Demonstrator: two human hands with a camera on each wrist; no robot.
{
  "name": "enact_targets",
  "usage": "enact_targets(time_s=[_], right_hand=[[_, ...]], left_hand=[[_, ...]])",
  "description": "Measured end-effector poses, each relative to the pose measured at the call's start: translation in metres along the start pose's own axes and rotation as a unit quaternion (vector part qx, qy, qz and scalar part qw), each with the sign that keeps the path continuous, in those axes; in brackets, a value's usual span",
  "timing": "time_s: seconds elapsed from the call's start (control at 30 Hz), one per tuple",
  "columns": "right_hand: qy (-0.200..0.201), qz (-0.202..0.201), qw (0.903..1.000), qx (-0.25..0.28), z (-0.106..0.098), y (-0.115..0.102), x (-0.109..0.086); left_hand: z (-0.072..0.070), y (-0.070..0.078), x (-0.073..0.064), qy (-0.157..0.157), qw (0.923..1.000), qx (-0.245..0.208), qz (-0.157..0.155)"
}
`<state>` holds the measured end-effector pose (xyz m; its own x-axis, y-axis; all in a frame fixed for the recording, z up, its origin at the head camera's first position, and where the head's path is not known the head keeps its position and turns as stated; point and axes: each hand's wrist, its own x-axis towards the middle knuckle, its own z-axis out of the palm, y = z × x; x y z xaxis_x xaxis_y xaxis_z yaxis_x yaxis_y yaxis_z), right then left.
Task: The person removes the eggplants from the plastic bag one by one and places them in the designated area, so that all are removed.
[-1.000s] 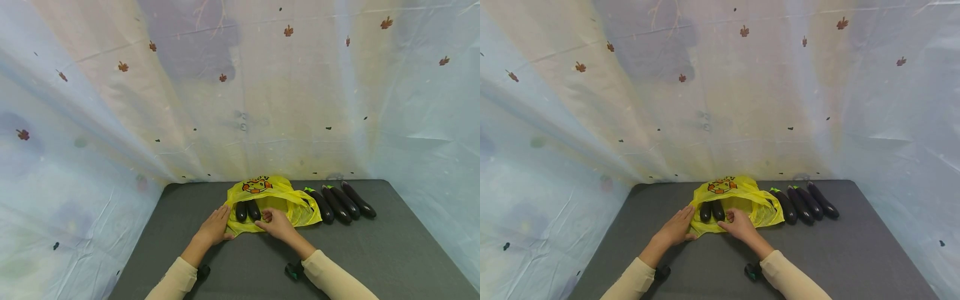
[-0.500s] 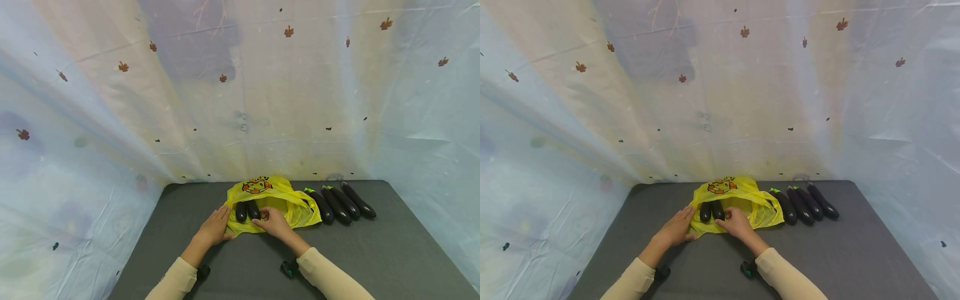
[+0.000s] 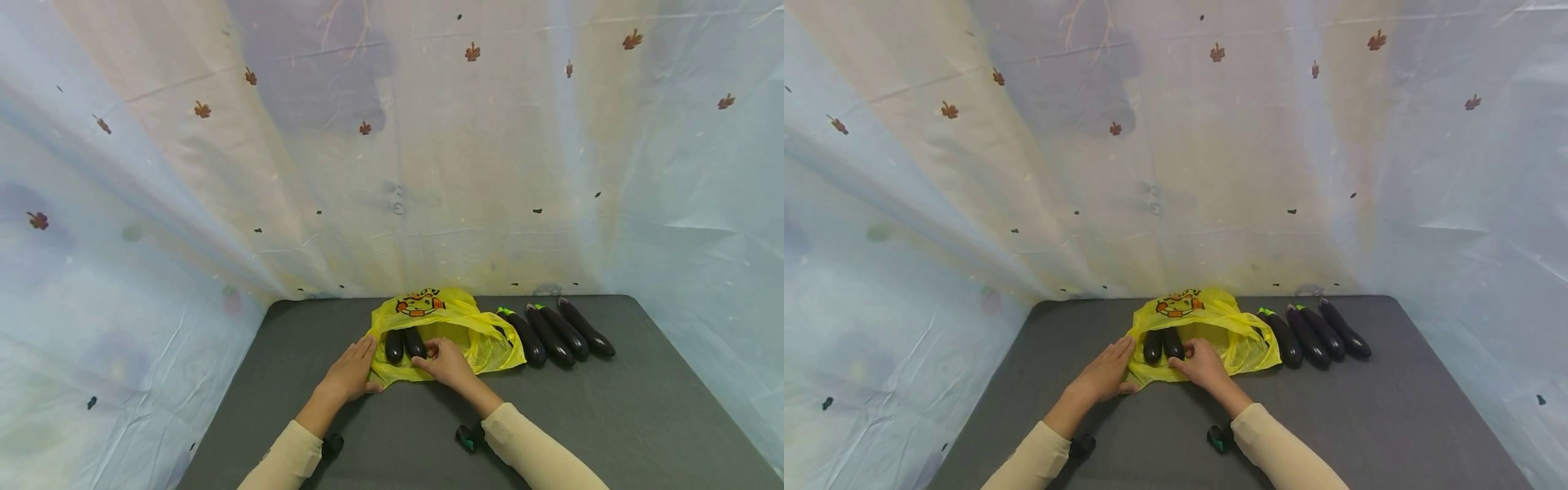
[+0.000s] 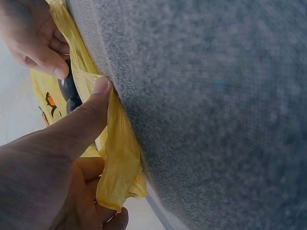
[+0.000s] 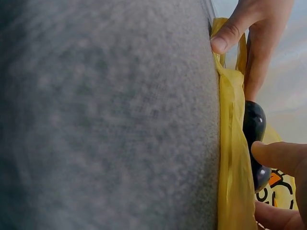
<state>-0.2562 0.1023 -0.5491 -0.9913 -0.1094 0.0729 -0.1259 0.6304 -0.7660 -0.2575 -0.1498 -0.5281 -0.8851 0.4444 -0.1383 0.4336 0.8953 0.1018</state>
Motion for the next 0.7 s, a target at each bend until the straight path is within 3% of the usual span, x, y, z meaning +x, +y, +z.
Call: enact_targets(time_s=[0.37,0.7], right_hand=[[-0.019,0.005,0.9997,0.013,-0.009,-0.002,-0.003],[-0.014,-0.003,0.9998,0.014,-0.018,-0.001,-0.013]], left_hand=[[0.002,-0.001,-0.001,0.000,1.0000,0.001,0.004],[0.001,-0.001,-0.001,0.002,1.0000,-0.007,0.004]])
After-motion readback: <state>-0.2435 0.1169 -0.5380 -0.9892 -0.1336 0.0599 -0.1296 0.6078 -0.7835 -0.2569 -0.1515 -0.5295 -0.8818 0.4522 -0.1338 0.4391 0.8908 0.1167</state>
